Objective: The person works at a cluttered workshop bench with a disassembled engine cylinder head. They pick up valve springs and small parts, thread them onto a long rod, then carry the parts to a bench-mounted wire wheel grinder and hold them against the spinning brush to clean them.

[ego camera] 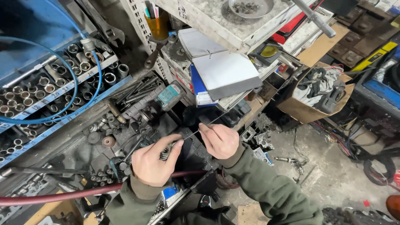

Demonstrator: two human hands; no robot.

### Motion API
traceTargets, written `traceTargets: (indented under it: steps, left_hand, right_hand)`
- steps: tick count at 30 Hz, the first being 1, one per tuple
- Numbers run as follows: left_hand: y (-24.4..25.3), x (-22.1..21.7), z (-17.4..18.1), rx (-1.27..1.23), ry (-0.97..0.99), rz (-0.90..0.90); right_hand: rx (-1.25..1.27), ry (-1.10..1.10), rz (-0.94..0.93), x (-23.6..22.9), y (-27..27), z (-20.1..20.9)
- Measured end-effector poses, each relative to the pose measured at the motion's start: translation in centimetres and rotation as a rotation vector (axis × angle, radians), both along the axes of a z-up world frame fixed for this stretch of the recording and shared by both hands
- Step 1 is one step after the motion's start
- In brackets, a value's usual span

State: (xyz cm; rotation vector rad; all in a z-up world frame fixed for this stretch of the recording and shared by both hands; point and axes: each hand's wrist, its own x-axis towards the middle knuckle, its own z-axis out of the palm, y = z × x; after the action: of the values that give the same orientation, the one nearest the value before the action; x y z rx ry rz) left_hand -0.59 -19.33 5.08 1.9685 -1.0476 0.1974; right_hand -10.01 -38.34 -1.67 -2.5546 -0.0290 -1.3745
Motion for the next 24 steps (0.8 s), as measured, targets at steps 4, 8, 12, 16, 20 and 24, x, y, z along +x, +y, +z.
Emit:
traceTargets:
  steps: [4, 8, 12, 16, 20, 24]
  left_hand:
    - [-0.7, 0.2, 0.4, -0.003, 0.009, -0.025]
    - [-2.2, 0.1, 1.5, -0.025, -0.007, -0.046]
    - [-3.5, 0.4, 2.2, -0.086, -0.063, -0.098]
    - [-3.9, 1.3, 0.9, 0.065, -0.045, 0.013]
    - [-3.3, 2.1, -2.4, 0.19, 0.068, 0.064]
    - [-2.4, 2.6, -6.2, 0.321, 0.205, 0.098]
  right_hand:
    - [0.011, -0.033, -0.008, 0.6, -0.1, -0.4]
    - [0.124, -0.034, -0.049, 1.1, -0.5, -0.6]
    - [0.209, -0.044, -0.058, 1.3, -0.2, -0.7]
    - [0.234, -0.086, -0.104, 1.9, -0.1, -1.4]
    - [0.239, -0.052, -0.105, 0.8, 0.4, -2.3]
    - [0.61, 0.011, -0.189, -1.4, -0.1, -3.9]
